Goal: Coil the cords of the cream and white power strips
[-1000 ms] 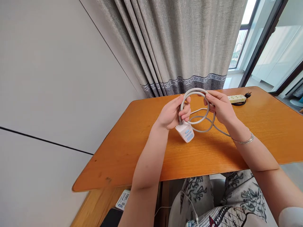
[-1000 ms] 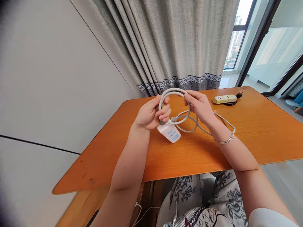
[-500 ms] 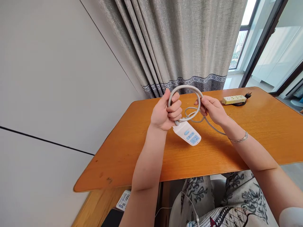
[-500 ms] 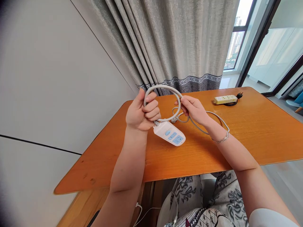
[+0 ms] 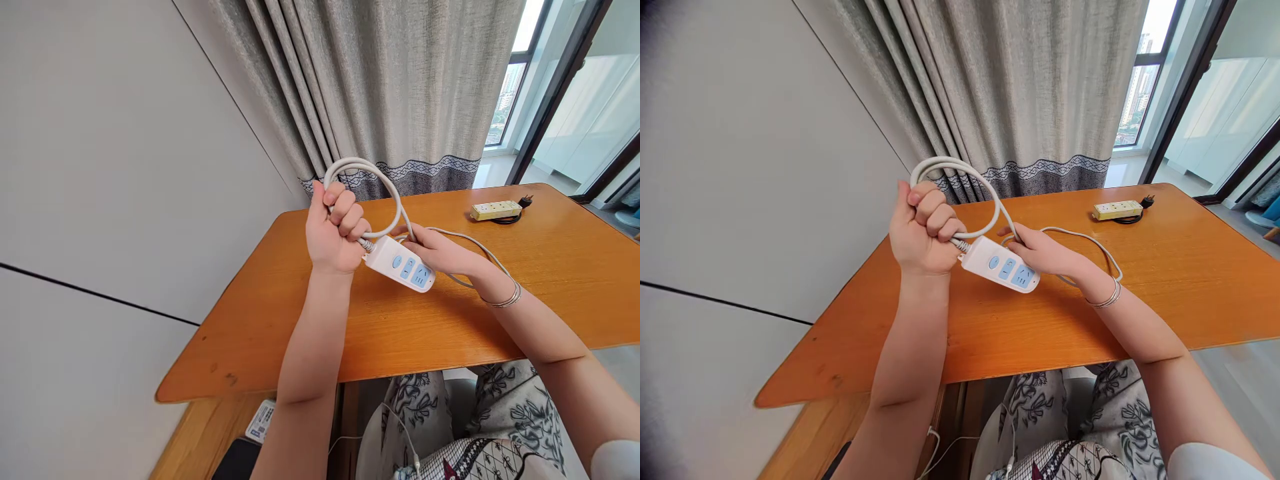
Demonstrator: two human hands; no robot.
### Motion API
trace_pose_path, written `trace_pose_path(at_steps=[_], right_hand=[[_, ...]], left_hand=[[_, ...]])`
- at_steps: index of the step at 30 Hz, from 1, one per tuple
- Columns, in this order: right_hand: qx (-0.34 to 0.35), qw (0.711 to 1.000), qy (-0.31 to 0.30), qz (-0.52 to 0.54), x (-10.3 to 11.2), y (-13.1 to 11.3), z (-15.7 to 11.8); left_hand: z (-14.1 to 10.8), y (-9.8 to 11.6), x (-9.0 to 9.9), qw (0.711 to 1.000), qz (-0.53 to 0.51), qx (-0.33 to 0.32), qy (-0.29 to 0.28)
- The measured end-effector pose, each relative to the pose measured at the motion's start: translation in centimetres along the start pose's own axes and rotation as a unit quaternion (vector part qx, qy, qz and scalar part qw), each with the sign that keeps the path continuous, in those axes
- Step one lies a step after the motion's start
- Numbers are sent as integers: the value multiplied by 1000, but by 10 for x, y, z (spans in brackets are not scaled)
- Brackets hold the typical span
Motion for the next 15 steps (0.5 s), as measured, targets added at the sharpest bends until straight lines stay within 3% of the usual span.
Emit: trace_pose_path(at_steps=[8,12,15], right_hand=[[-44,992,-36,-111,7,13,1],[-66,984,0,-165,13,15,2],[-77,981,30,-174,15,13,0]], left_hand=[[7,3,5,997,-22,-71,-20],[9,7,14,995,-30,-90,39],[11,11,20,992,21,-109,63]])
Point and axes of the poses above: each hand's wrist, its own z-axis towards the middle knuckle, its own x-axis out of the back of the hand, y = z × x, the point moved 7 cm from there along z, towards the middle knuckle, and after that the axes turned 11 degrees about -x, right-handed, at the moved point
